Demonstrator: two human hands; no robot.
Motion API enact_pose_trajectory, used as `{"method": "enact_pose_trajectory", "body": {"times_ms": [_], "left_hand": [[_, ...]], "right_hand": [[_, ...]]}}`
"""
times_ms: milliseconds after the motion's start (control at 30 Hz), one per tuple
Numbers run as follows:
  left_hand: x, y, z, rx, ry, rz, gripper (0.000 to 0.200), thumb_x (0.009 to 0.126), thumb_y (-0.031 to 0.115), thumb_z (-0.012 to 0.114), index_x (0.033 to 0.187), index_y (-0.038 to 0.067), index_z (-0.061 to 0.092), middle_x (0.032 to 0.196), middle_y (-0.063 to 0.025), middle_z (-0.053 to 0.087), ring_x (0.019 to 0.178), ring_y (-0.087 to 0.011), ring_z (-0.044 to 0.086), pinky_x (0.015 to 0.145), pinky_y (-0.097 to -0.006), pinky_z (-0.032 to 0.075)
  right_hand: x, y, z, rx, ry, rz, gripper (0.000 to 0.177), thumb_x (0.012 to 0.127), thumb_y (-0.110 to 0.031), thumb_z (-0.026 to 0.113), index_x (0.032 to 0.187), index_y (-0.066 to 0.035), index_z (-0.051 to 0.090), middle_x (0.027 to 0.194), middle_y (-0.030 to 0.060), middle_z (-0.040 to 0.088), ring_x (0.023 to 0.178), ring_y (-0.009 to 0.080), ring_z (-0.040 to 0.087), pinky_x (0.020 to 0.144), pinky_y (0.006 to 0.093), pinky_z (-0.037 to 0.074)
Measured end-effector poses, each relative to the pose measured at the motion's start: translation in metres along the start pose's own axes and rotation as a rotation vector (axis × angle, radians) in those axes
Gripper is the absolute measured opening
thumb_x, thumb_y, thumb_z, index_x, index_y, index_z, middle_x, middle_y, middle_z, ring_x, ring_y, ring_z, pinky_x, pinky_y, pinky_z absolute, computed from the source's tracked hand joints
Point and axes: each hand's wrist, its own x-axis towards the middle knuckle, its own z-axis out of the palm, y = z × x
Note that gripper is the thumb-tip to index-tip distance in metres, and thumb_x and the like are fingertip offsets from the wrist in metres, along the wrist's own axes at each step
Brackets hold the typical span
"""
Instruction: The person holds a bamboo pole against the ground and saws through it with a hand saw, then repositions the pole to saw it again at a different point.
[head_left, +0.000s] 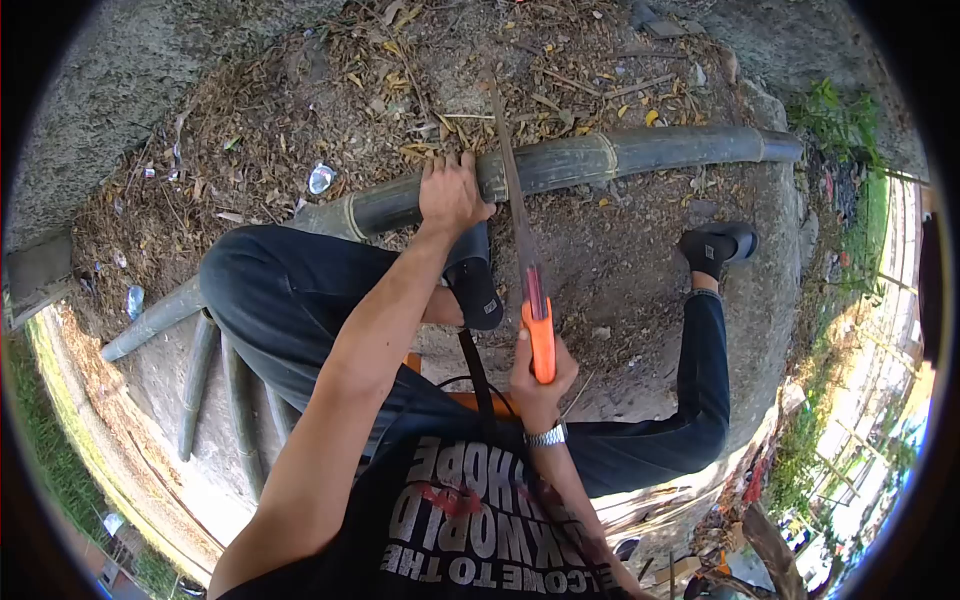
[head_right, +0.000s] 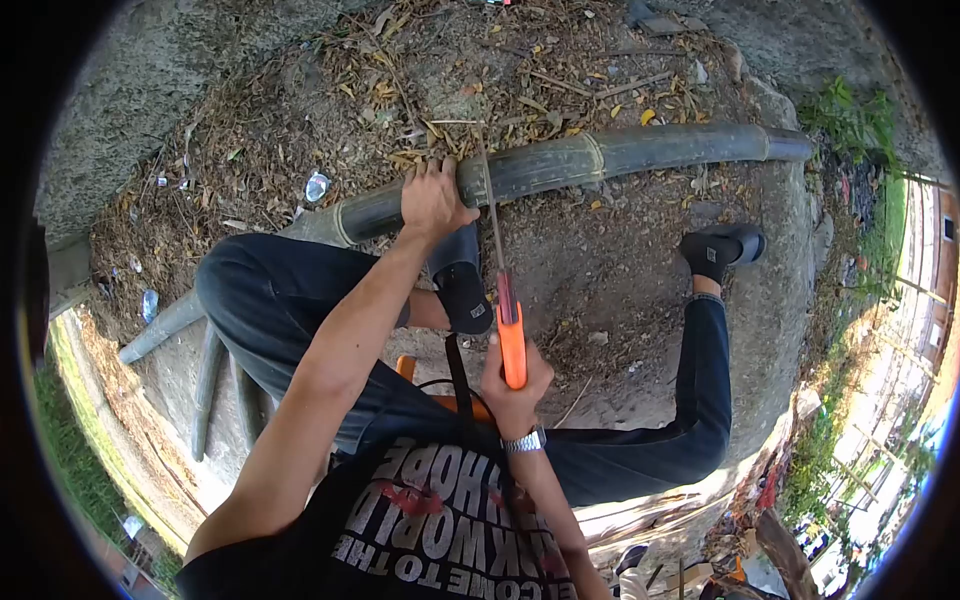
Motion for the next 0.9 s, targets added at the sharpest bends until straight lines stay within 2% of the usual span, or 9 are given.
{"method": "enact_pose_trajectory", "body": {"times_ms": [100,267,433,500,567,633,700,800,900], "left_hand": [[0.010,-0.001,-0.014,-0.041,-0.149,-0.029,0.081,0.063,0.047,0.094,0.126,0.006,0.063,0.117,-0.0195,0.073,0.117,-0.0375,0.070,0.103,-0.0475,0.055],[0.005,-0.003,0.001,0.025,0.161,0.087,0.088,0.061,0.051,0.094,0.128,0.004,0.062,0.119,-0.0220,0.074,0.113,-0.0392,0.073,0.097,-0.0456,0.059],[0.018,0.007,-0.026,-0.005,-0.250,-0.054,0.084,0.066,0.049,0.092,0.127,0.001,0.060,0.130,-0.0226,0.071,0.120,-0.0361,0.071,0.097,-0.0467,0.059],[0.021,0.009,-0.033,-0.003,-0.387,-0.070,0.082,0.070,0.054,0.088,0.126,0.001,0.061,0.127,-0.0220,0.071,0.116,-0.0373,0.072,0.089,-0.0463,0.061],[0.033,0.015,-0.028,0.027,-0.348,-0.058,0.081,0.072,0.058,0.085,0.124,0.000,0.063,0.121,-0.0217,0.073,0.113,-0.0380,0.073,0.090,-0.0463,0.061],[0.010,0.000,0.010,0.067,0.082,0.071,0.078,0.073,0.058,0.085,0.123,0.001,0.064,0.116,-0.0227,0.074,0.111,-0.0390,0.073,0.091,-0.0477,0.061],[0.003,0.001,0.003,0.097,0.025,0.127,0.078,0.076,0.058,0.083,0.125,0.001,0.064,0.116,-0.0239,0.074,0.112,-0.0402,0.072,0.095,-0.0489,0.059],[0.015,0.004,-0.010,0.072,-0.257,-0.022,0.077,0.080,0.057,0.081,0.129,0.000,0.063,0.125,-0.0236,0.071,0.119,-0.0420,0.069,0.103,-0.0497,0.055],[0.011,0.000,0.014,0.116,0.067,0.097,0.071,0.083,0.053,0.079,0.127,0.000,0.063,0.124,-0.0245,0.071,0.118,-0.0434,0.069,0.104,-0.0518,0.054]], "right_hand": [[0.036,-0.013,0.023,-0.050,-0.040,0.027,0.017,0.092,-0.014,0.078,0.087,0.000,0.069,0.062,0.0113,0.062,0.052,0.0245,0.065,0.052,0.0380,0.048],[-0.025,-0.012,-0.019,-0.002,-0.004,-0.079,0.015,0.088,-0.011,0.080,0.086,0.000,0.069,0.071,0.0165,0.067,0.058,0.0328,0.068,0.054,0.0407,0.050],[0.076,-0.043,0.042,0.031,0.019,-0.085,0.024,0.092,-0.016,0.082,0.083,-0.002,0.064,0.070,0.0218,0.066,0.061,0.0409,0.069,0.054,0.0445,0.051],[0.013,-0.038,0.008,-0.012,-0.042,-0.095,0.014,0.090,-0.011,0.080,0.099,-0.001,0.073,0.082,0.0153,0.075,0.062,0.0322,0.071,0.063,0.0385,0.055],[0.005,-0.038,-0.013,-0.028,0.008,-0.158,0.021,0.089,-0.010,0.079,0.108,-0.001,0.076,0.091,0.0165,0.078,0.065,0.0318,0.073,0.068,0.0375,0.058],[-0.016,-0.037,-0.024,-0.083,-0.053,-0.196,0.038,0.082,-0.005,0.076,0.120,-0.002,0.074,0.095,0.0182,0.076,0.077,0.0397,0.075,0.067,0.0415,0.061],[0.025,-0.020,0.023,-0.019,-0.143,0.023,0.041,0.078,-0.006,0.076,0.119,-0.003,0.074,0.095,0.0168,0.076,0.077,0.0372,0.075,0.067,0.0428,0.062],[0.029,-0.021,0.018,-0.037,-0.169,-0.030,0.038,0.077,-0.010,0.078,0.114,-0.003,0.076,0.090,0.0138,0.075,0.075,0.0333,0.075,0.069,0.0450,0.062],[-0.020,-0.018,-0.038,-0.093,-0.067,-0.225,0.030,0.081,-0.012,0.078,0.109,-0.002,0.075,0.087,0.0153,0.075,0.067,0.0344,0.073,0.062,0.0436,0.059]]}}
